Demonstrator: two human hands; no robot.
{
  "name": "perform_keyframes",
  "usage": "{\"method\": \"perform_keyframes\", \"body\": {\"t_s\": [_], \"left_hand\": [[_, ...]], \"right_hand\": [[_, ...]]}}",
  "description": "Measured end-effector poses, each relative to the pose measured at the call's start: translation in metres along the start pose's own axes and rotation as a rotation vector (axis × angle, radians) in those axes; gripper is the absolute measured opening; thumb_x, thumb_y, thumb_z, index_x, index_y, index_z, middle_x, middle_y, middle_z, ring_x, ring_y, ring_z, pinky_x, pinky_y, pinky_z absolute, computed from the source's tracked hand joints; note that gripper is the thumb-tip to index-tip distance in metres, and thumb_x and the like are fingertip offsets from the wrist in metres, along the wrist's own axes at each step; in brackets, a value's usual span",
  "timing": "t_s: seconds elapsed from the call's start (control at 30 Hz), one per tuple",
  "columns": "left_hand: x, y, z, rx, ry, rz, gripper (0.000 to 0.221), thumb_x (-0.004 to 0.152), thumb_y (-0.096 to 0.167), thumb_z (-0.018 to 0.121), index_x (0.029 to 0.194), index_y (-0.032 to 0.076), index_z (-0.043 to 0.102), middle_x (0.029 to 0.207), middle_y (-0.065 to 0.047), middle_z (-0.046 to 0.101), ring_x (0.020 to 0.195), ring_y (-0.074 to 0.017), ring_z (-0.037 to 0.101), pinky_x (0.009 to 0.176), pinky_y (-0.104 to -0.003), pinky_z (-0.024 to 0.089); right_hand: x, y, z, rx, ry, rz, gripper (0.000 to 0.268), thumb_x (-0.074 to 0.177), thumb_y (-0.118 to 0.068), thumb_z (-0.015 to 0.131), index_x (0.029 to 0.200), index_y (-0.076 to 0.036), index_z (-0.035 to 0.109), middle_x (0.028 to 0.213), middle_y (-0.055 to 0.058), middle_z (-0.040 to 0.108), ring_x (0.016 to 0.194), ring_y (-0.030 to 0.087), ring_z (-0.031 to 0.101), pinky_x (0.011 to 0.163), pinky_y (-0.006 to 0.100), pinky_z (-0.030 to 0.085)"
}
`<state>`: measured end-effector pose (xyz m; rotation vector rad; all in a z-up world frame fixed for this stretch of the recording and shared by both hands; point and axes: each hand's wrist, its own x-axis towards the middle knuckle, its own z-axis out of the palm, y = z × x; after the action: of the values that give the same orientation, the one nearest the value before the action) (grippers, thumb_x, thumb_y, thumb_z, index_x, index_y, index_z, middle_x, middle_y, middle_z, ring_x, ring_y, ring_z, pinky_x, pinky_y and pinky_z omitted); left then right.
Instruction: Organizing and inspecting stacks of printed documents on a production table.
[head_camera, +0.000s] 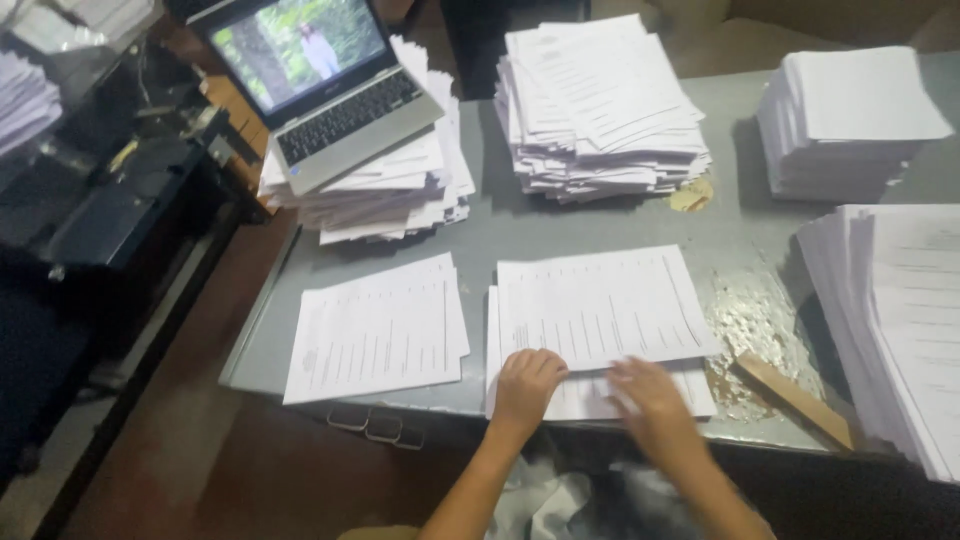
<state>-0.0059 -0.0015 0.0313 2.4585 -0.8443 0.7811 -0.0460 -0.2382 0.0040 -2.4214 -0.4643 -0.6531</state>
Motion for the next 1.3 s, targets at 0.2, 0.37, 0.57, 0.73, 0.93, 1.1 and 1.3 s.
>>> {"method": "perform_keyframes", "body": {"t_s": [0.2, 0.37, 0.57, 0.73, 0.93, 1.1, 1.3], "left_hand": [[0.006, 0.041, -0.071, 0.001, 0.065, 0.017, 0.014, 0.104, 0.019, 0.062, 0.091, 0.013, 0.064, 0.087, 0.0, 0.063, 0.073, -0.021, 0.058, 0.066, -0.033, 0.044], [-0.016, 0.04, -0.121, -0.342, 0.16, -0.369, 0.005, 0.084, 0.014, 0.084, 0.081, 0.011, 0.081, 0.082, 0.0, 0.081, 0.075, -0.0141, 0.076, 0.072, -0.029, 0.06], [-0.019, 0.056, -0.12, -0.49, 0.211, -0.386, 0.006, 0.081, 0.003, 0.084, 0.082, 0.007, 0.08, 0.08, -0.003, 0.08, 0.073, -0.0133, 0.076, 0.072, -0.026, 0.061], [-0.016, 0.067, -0.112, -0.465, 0.262, -0.294, 0.003, 0.085, 0.005, 0.082, 0.085, 0.006, 0.079, 0.084, -0.003, 0.08, 0.079, -0.0156, 0.076, 0.078, -0.027, 0.061], [-0.011, 0.076, -0.121, -0.428, 0.318, -0.183, 0.002, 0.087, 0.004, 0.079, 0.086, 0.006, 0.078, 0.086, -0.005, 0.079, 0.081, -0.0194, 0.078, 0.093, -0.04, 0.062], [-0.008, 0.078, -0.129, -0.415, 0.319, -0.13, 0.003, 0.091, 0.008, 0.076, 0.089, 0.007, 0.079, 0.091, -0.005, 0.081, 0.084, -0.0192, 0.08, 0.095, -0.043, 0.061], [-0.009, 0.073, -0.134, -0.366, 0.371, -0.121, 0.005, 0.089, 0.01, 0.077, 0.085, 0.009, 0.079, 0.088, -0.001, 0.081, 0.083, -0.0199, 0.081, 0.094, -0.043, 0.061]], "right_hand": [[0.034, -0.049, -0.006, 0.07, 0.016, -0.227, 0.015, 0.088, -0.006, 0.063, 0.098, -0.013, 0.071, 0.101, 0.003, 0.072, 0.101, 0.023, 0.066, 0.109, 0.05, 0.042], [0.036, -0.08, -0.035, 0.271, 0.029, -0.099, 0.008, 0.086, -0.016, 0.076, 0.093, -0.016, 0.075, 0.087, -0.001, 0.076, 0.084, 0.02, 0.067, 0.084, 0.035, 0.052], [0.033, -0.113, -0.039, 0.268, 0.039, -0.091, 0.014, 0.08, -0.014, 0.079, 0.093, -0.02, 0.077, 0.086, -0.004, 0.077, 0.085, 0.02, 0.066, 0.082, 0.036, 0.053], [0.032, -0.132, -0.036, 0.249, 0.108, -0.059, 0.014, 0.078, -0.015, 0.079, 0.091, -0.019, 0.075, 0.087, -0.005, 0.074, 0.089, 0.019, 0.065, 0.084, 0.037, 0.051], [0.033, -0.133, -0.039, 0.238, 0.194, -0.003, 0.017, 0.067, -0.012, 0.08, 0.079, -0.021, 0.072, 0.083, -0.011, 0.073, 0.087, 0.016, 0.066, 0.087, 0.036, 0.049], [0.035, -0.126, -0.049, 0.246, 0.203, -0.044, 0.019, 0.065, -0.009, 0.08, 0.079, -0.022, 0.075, 0.082, -0.014, 0.075, 0.085, 0.014, 0.065, 0.087, 0.038, 0.048], [0.038, -0.116, -0.068, 0.224, 0.249, -0.1, 0.023, 0.067, -0.006, 0.081, 0.083, -0.022, 0.076, 0.085, -0.012, 0.077, 0.086, 0.018, 0.066, 0.088, 0.037, 0.052]]}}
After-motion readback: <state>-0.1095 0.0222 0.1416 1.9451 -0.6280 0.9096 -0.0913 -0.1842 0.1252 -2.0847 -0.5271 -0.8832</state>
